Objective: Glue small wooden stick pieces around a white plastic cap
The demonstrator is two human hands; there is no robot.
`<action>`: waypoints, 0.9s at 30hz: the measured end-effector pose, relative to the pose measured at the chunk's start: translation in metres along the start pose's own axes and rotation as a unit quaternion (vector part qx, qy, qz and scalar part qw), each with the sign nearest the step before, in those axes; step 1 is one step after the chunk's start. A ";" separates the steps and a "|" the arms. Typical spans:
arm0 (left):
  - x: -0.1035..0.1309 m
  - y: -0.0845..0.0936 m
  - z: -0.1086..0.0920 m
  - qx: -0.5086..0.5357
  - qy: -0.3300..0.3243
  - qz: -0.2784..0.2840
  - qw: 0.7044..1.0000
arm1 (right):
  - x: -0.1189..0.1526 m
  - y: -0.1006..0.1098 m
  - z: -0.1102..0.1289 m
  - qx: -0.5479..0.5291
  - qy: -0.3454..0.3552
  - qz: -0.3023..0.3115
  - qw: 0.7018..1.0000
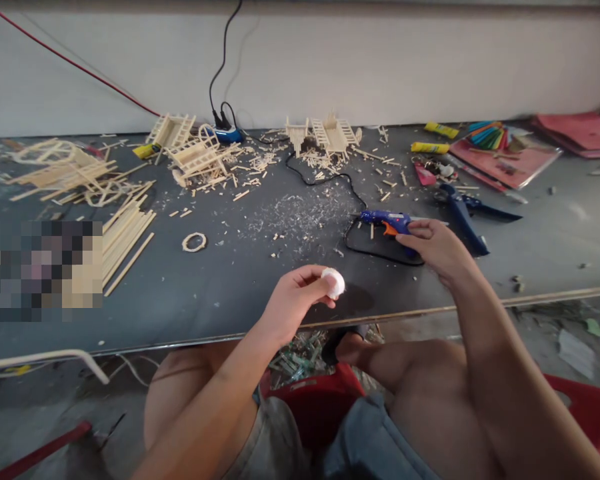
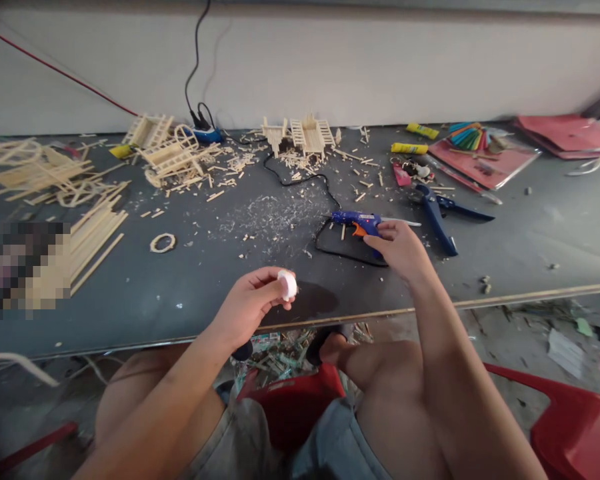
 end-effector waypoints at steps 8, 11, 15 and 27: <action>0.012 0.003 0.005 -0.082 -0.004 -0.002 0.997 | 0.011 -0.003 0.007 -0.126 -0.191 0.088 0.969; 0.012 0.011 0.001 -0.088 -0.020 -0.023 0.996 | 0.021 -0.006 0.014 -0.181 -0.205 0.146 0.951; 0.007 0.022 -0.006 -0.077 -0.033 -0.068 0.994 | 0.034 -0.014 0.023 -0.301 -0.240 0.236 0.892; -0.005 0.032 -0.009 -0.011 -0.035 -0.147 0.988 | 0.098 -0.025 0.043 -0.191 -0.059 0.243 0.949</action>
Point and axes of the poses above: each hand's wrist, its own x-axis away from the middle knuckle, its own y-axis out of the back of the hand, z = x × y, the point moved 4 cm from there along -x, towards the middle knuckle, and after that the axes turned 15 degrees about -z, right-handed, at the moved point
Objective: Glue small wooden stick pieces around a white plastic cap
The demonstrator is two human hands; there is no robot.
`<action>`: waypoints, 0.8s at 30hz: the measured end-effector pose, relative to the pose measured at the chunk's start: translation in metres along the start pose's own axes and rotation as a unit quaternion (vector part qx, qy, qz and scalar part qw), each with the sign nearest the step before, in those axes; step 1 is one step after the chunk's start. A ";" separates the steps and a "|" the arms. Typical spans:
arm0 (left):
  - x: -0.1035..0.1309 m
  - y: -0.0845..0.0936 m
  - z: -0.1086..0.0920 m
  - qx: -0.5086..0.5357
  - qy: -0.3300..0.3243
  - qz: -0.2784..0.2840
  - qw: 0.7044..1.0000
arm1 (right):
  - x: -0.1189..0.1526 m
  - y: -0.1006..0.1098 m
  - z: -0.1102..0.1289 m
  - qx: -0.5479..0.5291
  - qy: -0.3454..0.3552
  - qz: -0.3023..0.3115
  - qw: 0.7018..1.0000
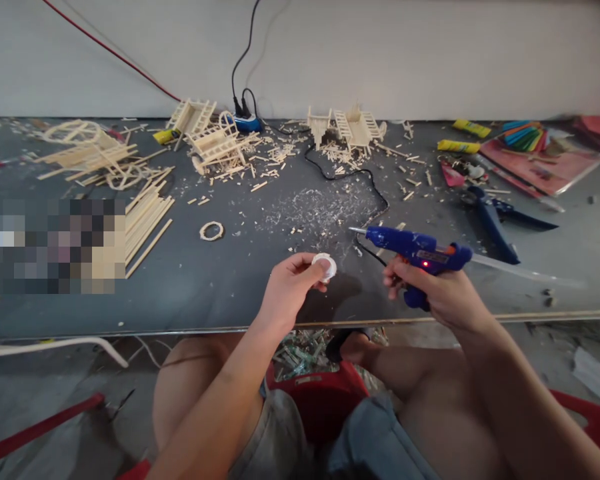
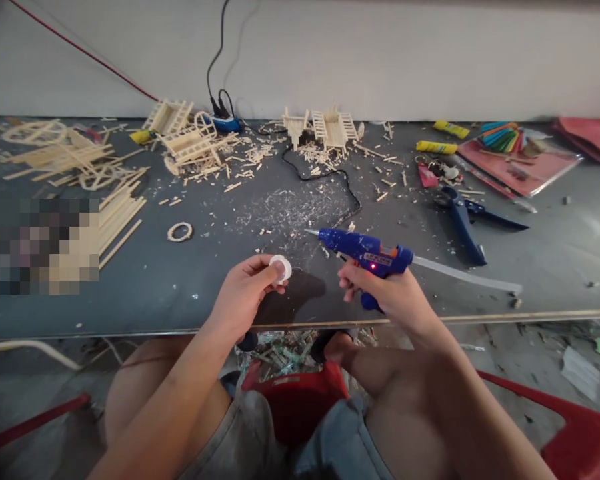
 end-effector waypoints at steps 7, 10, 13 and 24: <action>0.000 0.000 0.002 0.049 0.028 0.005 0.998 | 0.016 -0.009 -0.007 0.098 -0.024 0.008 0.995; 0.001 0.000 0.001 0.060 0.034 0.006 0.998 | 0.020 -0.013 -0.005 0.123 -0.020 -0.006 0.992; 0.002 -0.002 0.000 0.062 0.034 0.008 0.997 | 0.020 -0.015 -0.005 0.138 -0.017 -0.005 0.990; 0.004 -0.003 0.000 0.059 0.035 0.015 0.998 | 0.021 -0.015 -0.003 0.172 -0.009 -0.017 0.985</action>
Point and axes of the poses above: each hand's wrist, its own x-axis away from the middle knuckle, its own y-axis out of the back of the hand, z = x × y, the point moved 4 cm from there along -x, towards the middle knuckle, and after that the axes turned 15 degrees about -z, right-handed, at the moved point
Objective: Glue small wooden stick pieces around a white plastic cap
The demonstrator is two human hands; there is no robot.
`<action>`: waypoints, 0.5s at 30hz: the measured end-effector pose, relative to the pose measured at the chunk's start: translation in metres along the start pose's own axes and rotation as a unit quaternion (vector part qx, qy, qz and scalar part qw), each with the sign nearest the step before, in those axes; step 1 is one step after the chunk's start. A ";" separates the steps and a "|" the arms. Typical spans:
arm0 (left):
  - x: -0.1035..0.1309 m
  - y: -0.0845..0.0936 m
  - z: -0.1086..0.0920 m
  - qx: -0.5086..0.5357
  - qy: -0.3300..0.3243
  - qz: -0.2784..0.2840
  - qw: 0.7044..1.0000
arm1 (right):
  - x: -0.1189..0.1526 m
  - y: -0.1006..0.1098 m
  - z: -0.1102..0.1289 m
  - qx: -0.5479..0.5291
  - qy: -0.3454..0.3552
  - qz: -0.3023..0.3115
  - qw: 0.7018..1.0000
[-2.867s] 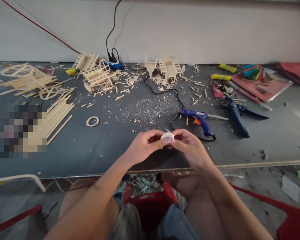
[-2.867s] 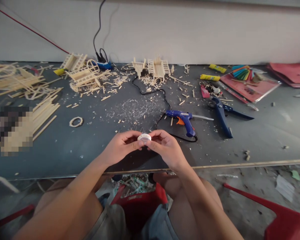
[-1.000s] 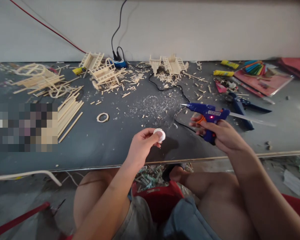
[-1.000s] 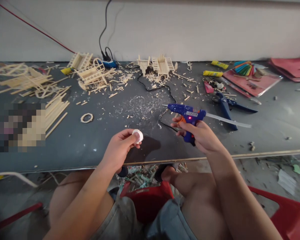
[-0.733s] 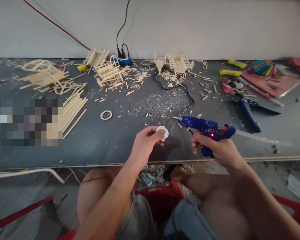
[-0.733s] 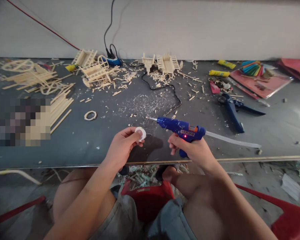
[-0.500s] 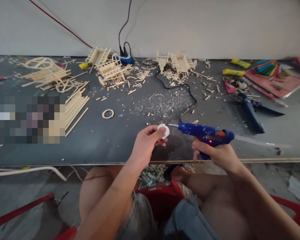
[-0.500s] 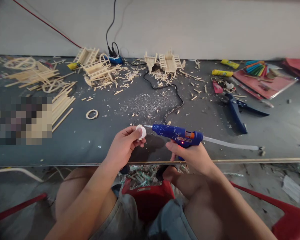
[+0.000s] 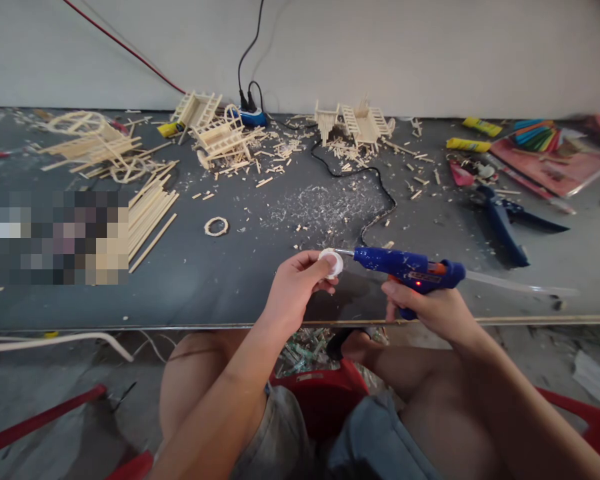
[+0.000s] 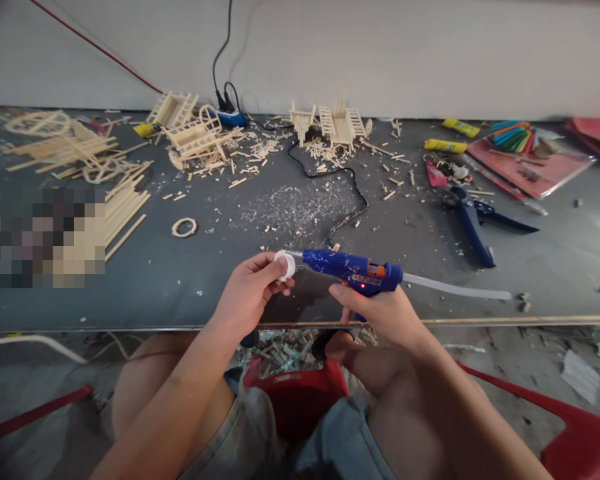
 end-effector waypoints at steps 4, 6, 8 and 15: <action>0.000 0.000 0.000 -0.001 0.000 0.006 1.000 | 0.000 0.000 -0.001 -0.008 -0.001 -0.002 1.000; 0.000 0.001 0.001 -0.003 0.001 0.007 1.000 | 0.000 0.000 -0.001 -0.008 -0.003 0.000 1.000; -0.001 0.001 0.001 -0.007 0.002 0.004 1.000 | -0.001 0.000 -0.001 -0.008 -0.001 0.002 1.000; -0.001 0.001 0.002 -0.005 0.001 0.003 1.000 | -0.001 -0.001 0.000 -0.010 0.007 0.009 1.000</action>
Point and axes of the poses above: each hand's wrist, its own x-axis away from the middle knuckle, its own y-axis out of the back of the hand, z = x × y, the point moved 4 cm from there along -x, towards the middle knuckle, and after that the axes turned 15 degrees about -z, right-handed, at the moved point
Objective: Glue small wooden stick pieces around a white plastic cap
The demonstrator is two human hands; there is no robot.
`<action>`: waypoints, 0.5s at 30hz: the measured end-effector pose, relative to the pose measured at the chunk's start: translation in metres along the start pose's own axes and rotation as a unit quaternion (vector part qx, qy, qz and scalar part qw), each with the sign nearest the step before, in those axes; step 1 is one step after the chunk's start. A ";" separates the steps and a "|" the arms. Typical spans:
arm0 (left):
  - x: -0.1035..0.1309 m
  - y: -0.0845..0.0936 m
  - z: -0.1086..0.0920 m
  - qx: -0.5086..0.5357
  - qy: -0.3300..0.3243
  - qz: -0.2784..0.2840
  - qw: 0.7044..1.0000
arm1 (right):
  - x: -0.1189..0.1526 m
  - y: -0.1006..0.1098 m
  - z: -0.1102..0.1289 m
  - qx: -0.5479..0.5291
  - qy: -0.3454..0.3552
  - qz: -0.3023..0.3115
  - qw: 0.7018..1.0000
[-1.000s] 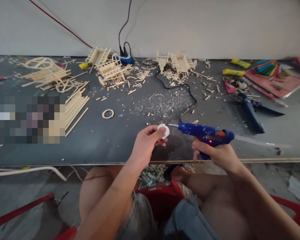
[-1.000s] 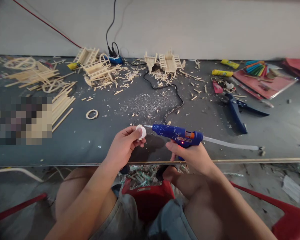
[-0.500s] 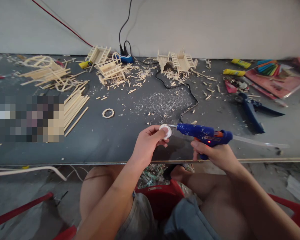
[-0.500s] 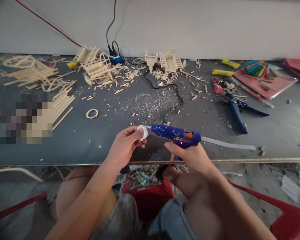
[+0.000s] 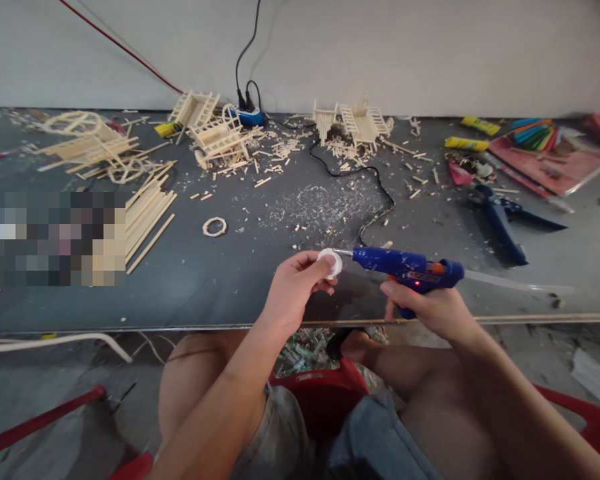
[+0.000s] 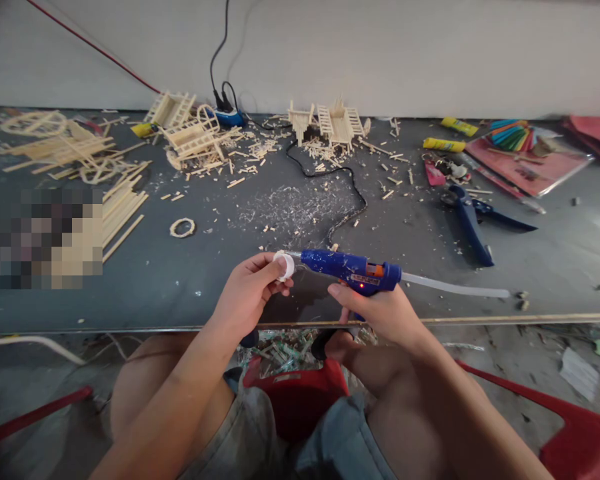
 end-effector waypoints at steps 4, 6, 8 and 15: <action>0.000 0.000 0.000 0.000 -0.001 0.004 1.000 | 0.000 0.000 0.000 -0.004 0.001 -0.001 1.000; 0.000 0.000 0.000 0.001 -0.003 0.005 1.000 | 0.001 0.000 0.001 -0.005 -0.003 -0.001 1.000; 0.000 0.000 0.000 0.003 -0.003 0.004 1.000 | 0.001 0.000 0.000 -0.009 -0.011 -0.004 1.000; 0.000 0.000 0.002 0.008 0.002 0.007 1.000 | -0.005 0.002 -0.010 -0.078 -0.031 0.038 0.996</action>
Point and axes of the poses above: each hand's wrist, its own x-axis away from the middle knuckle, its own y-axis out of the back of the hand, z = x × y, the point moved 4 cm from there along -x, towards the middle knuckle, and after that the axes turned 15 degrees about -z, right-handed, at the moved point
